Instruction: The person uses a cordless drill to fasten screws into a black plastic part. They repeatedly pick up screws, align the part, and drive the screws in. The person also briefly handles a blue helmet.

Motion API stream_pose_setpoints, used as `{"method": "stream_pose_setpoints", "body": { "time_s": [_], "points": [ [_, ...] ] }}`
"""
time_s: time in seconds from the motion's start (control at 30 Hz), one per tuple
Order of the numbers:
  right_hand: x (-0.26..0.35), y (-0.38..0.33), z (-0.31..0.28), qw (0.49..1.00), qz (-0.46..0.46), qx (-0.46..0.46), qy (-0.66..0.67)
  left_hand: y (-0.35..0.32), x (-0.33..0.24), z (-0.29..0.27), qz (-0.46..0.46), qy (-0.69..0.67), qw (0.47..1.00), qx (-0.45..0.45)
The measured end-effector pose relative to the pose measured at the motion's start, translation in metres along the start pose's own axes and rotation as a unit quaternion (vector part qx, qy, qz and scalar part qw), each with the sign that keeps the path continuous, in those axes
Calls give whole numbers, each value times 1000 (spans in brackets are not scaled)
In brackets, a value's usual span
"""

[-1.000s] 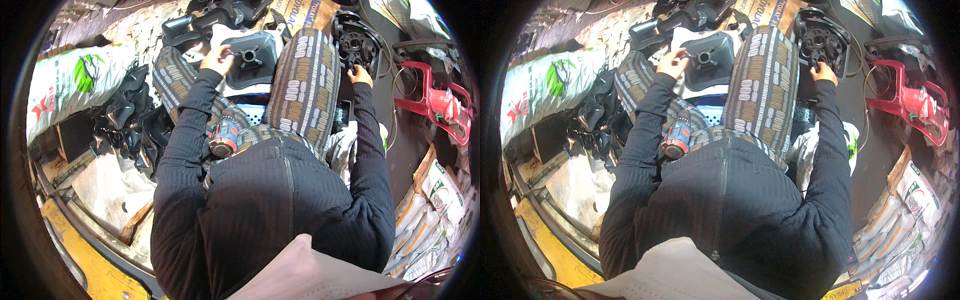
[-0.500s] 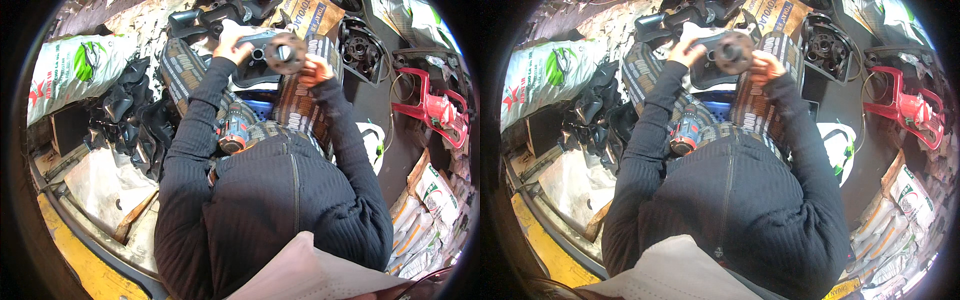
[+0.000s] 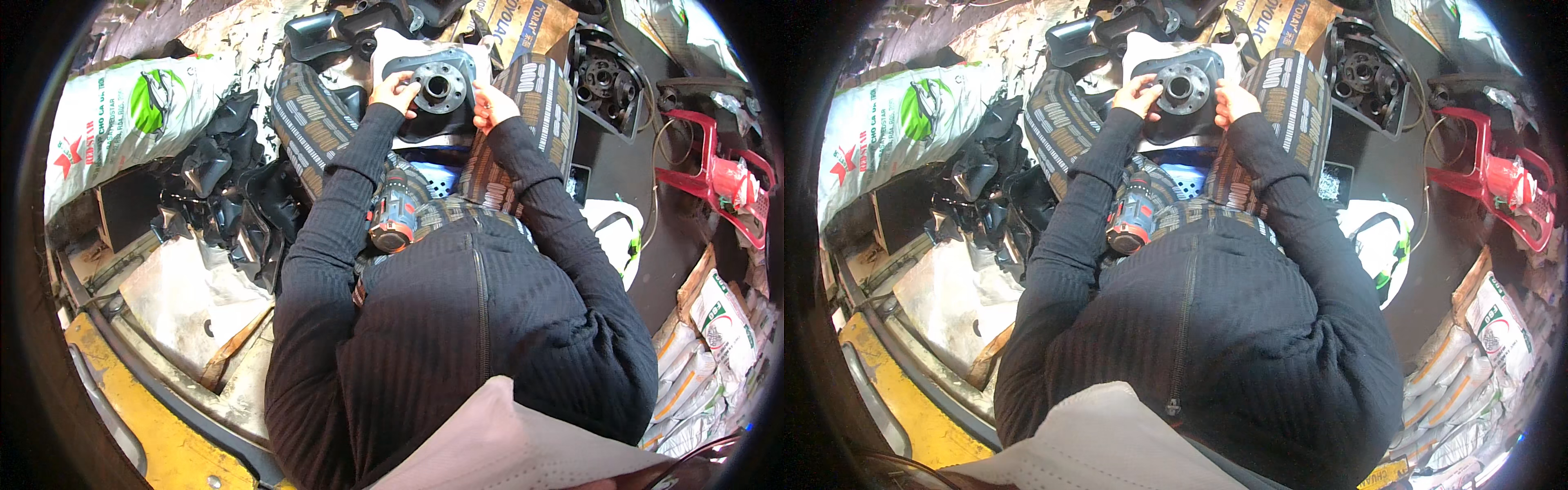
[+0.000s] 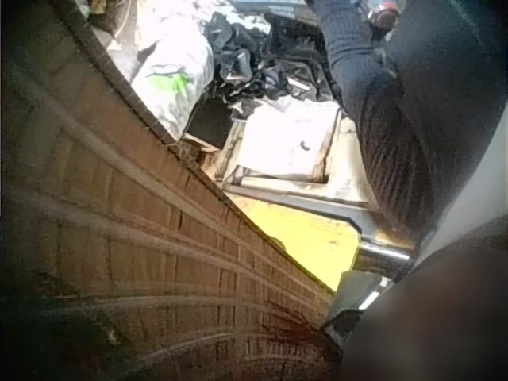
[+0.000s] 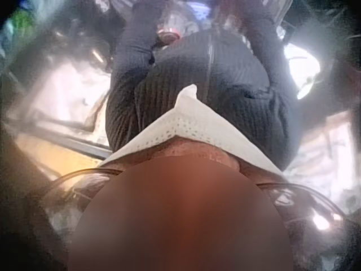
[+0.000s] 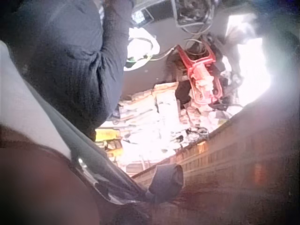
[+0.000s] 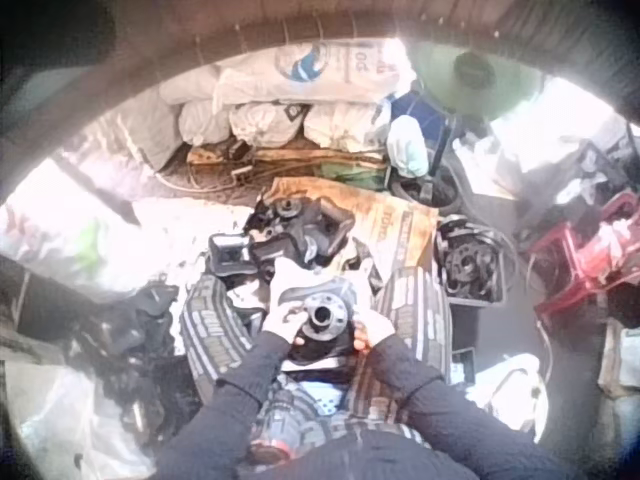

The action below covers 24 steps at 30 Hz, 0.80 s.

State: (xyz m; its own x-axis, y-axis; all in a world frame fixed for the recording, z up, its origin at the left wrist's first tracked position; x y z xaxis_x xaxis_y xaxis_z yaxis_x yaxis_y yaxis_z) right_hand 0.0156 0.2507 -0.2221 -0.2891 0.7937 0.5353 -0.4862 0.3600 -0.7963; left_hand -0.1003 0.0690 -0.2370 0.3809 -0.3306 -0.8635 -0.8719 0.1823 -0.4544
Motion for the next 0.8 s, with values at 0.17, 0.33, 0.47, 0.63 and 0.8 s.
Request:
{"method": "stream_pose_setpoints", "body": {
  "time_s": [0.17,0.33,0.47,0.63,0.8],
  "points": [
    [1,-37,-16,970,113,119,178,-1,-9,-10,55,123,990,-36],
    [7,-68,-10,941,90,212,249,-109,-79,-90,280,188,938,78],
    [5,-82,-1,943,125,209,228,-212,-73,-123,275,398,851,203],
    [-4,-84,12,952,134,209,177,-222,-50,-94,222,483,847,-8],
    [-9,-79,8,973,135,133,135,-219,-108,-115,247,192,950,-10]
  ]
}}
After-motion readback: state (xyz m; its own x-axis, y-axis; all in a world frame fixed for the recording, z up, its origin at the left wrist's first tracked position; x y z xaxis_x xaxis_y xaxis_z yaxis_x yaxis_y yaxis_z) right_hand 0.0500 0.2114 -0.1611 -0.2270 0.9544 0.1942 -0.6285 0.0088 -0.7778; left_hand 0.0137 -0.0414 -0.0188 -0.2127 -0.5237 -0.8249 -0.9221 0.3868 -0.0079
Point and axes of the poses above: each hand's wrist, its own y-axis towards the middle knuckle, its own z-axis out of the palm, x = y × z, the point moved 3 cm from there along y, towards the middle knuckle, and after that the axes turned 15 degrees about -x, right-handed, at the moved point
